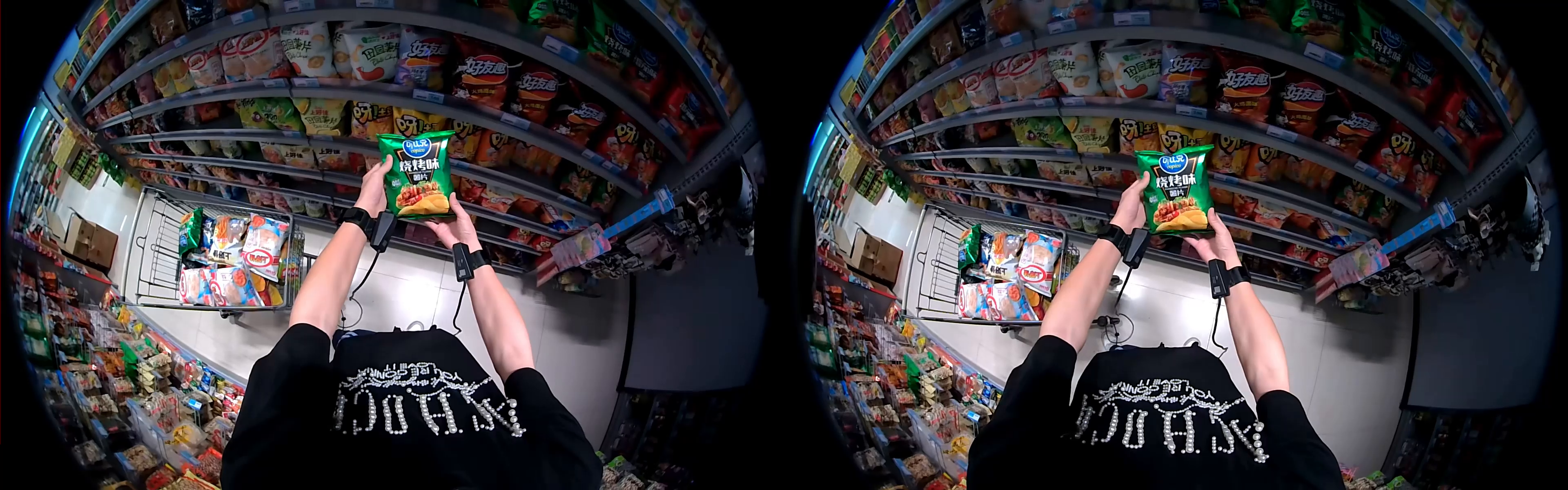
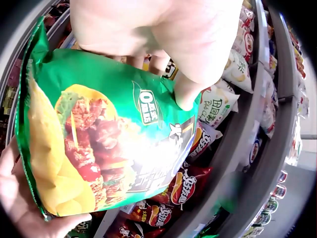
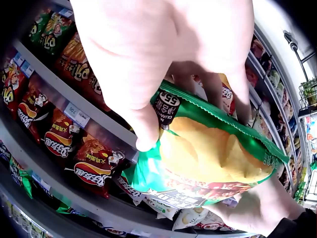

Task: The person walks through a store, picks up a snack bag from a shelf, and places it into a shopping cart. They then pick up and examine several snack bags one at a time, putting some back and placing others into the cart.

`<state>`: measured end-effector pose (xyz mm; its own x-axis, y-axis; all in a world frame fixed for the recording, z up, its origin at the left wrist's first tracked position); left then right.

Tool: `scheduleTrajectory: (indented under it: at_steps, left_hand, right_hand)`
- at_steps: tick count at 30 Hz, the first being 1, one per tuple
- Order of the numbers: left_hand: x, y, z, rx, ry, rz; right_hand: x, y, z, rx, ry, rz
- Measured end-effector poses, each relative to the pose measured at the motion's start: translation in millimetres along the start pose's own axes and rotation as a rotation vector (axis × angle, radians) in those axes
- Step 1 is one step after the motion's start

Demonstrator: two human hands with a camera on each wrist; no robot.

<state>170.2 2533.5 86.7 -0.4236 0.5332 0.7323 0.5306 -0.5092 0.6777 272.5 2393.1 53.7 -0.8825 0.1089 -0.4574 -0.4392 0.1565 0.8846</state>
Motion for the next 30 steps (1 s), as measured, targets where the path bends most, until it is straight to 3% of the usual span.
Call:
scheduleTrajectory:
  at_steps: [7,30]
  left_hand:
    - [-16,2,8,-0.061,-0.05,-0.054]
    - [-5,15,10,-0.034,-0.064,-0.06]
  right_hand:
    - [0,-17,-2,0.018,-0.016,0.14]
    - [-12,2,-3,0.034,-0.062,0.096]
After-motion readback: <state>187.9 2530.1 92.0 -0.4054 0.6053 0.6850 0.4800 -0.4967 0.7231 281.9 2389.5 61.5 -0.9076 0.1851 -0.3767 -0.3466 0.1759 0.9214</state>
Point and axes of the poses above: each hand's wrist, its own z-axis towards the middle knuckle, its own y-axis out of the palm, x = y × z, the point moved 6 cm from there along z, towards the middle knuckle, and after that the axes turned 6 degrees about -x, right-handed, at the moved point
